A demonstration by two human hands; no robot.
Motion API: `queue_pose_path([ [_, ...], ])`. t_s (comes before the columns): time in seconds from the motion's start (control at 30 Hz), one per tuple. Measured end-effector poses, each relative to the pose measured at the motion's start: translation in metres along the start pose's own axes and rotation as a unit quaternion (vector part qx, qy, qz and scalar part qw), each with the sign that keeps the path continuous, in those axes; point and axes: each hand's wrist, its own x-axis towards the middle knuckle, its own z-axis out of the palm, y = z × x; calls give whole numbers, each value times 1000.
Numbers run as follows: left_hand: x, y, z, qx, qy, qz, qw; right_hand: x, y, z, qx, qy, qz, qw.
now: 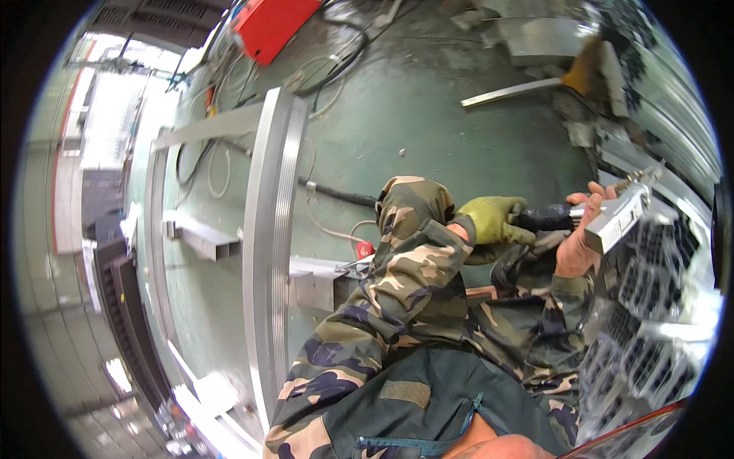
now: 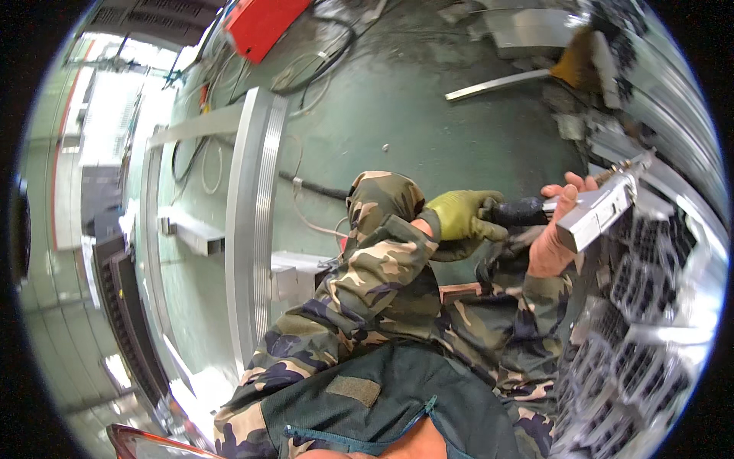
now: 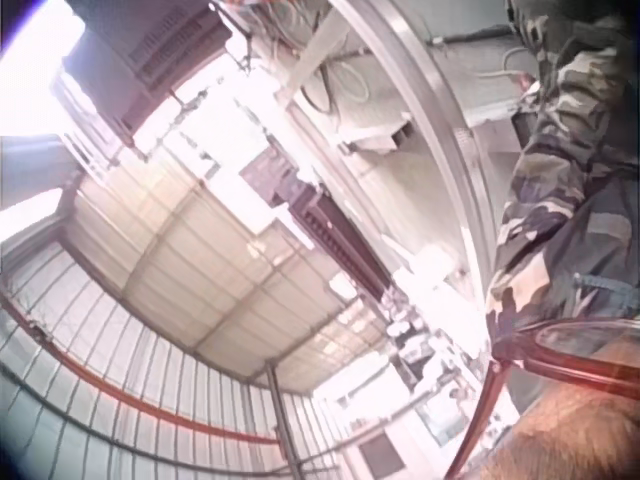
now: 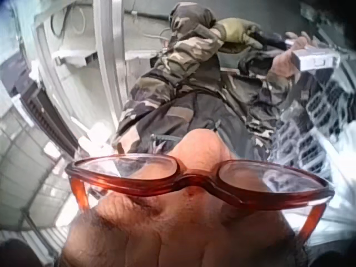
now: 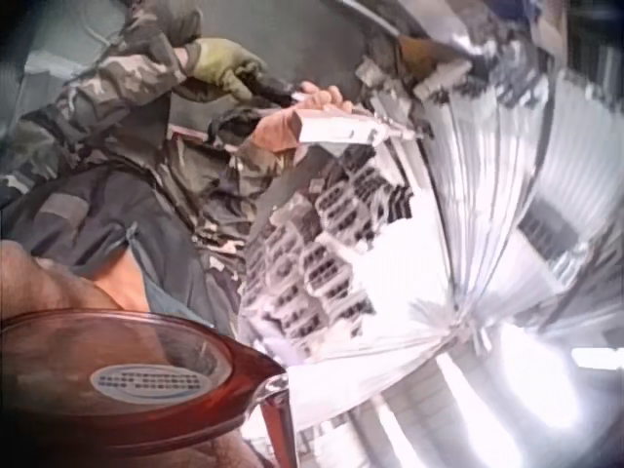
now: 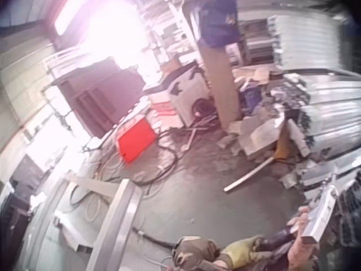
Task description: The person sits on the floor and uses a handheld laser welding tool to join aluminum profiles into a rectangular frame. They adjust the tool, align the metal pieces, and weld the corners while wearing gloves.
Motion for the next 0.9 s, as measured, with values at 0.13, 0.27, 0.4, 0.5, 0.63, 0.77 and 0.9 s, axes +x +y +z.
queue_pose_path([
  [0.13, 5, -19, 11, 32, 81, -46, 995, 11, 30, 21, -2, -41, 4, 999],
  [0.27, 29, -38, 24, -18, 80, -81, 993, 19, 48, 29, -63, -58, 69, 994],
  [0.4, 34, -42, 23, -51, 64, -148, 986, 30, 53, 48, -130, -77, 101, 983],
  [0.5, 40, -27, 6, -83, 52, -183, 978, 54, 55, 60, -131, -99, 166, 972],
  [0.63, 27, -26, -6, -105, 89, -198, 971, 64, 58, 68, -116, -166, 214, 956],
  [0.77, -22, 9, -28, -135, 88, -217, 963, 45, -9, 83, -140, -196, 209, 948],
  [0.9, -82, 54, -62, -150, 98, -205, 962, 44, -80, 110, -103, -186, 207, 955],
])
